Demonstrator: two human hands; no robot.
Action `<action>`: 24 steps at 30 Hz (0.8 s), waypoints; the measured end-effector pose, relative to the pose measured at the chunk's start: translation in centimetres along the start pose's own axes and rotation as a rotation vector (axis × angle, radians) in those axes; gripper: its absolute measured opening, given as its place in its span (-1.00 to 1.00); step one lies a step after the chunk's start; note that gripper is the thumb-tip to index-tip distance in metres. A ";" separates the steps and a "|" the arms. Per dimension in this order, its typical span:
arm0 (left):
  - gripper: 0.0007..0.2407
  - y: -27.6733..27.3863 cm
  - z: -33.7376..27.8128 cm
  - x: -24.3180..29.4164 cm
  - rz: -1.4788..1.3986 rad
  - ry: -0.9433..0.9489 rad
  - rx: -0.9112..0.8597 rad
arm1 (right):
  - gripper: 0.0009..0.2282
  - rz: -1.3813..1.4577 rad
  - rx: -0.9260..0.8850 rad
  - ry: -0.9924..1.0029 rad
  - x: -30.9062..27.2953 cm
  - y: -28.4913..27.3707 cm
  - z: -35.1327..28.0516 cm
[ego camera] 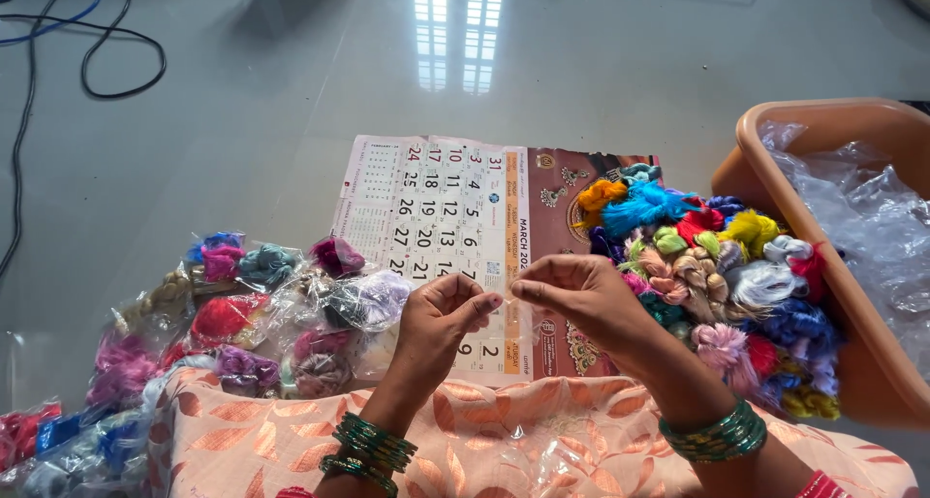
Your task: The person packages colorful scrunchies by picking them up by hand from a pile, placing each one into a small plastic bag, and then moving the filled bags aside.
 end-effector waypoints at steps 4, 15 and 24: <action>-0.86 -0.1 -0.7 1.4 -0.065 -0.108 0.001 | -0.79 0.140 0.046 -0.106 -0.9 0.0 0.5; -0.67 -1.6 -0.5 -0.7 -0.119 -0.131 0.011 | -0.85 0.206 0.223 -0.115 -2.4 -3.0 -1.0; -0.69 2.8 -2.3 0.0 -0.521 -0.399 -0.144 | -0.86 0.173 0.278 -0.088 -1.3 -1.8 -0.7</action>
Point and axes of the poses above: each hand's wrist, its own z-axis towards the middle knuckle, its own y-axis out of the palm, x = y × z, the point moved 10 cm from there along z, towards the middle knuckle, and after that the axes turned 11 degrees about z, right-handed, at the moved point
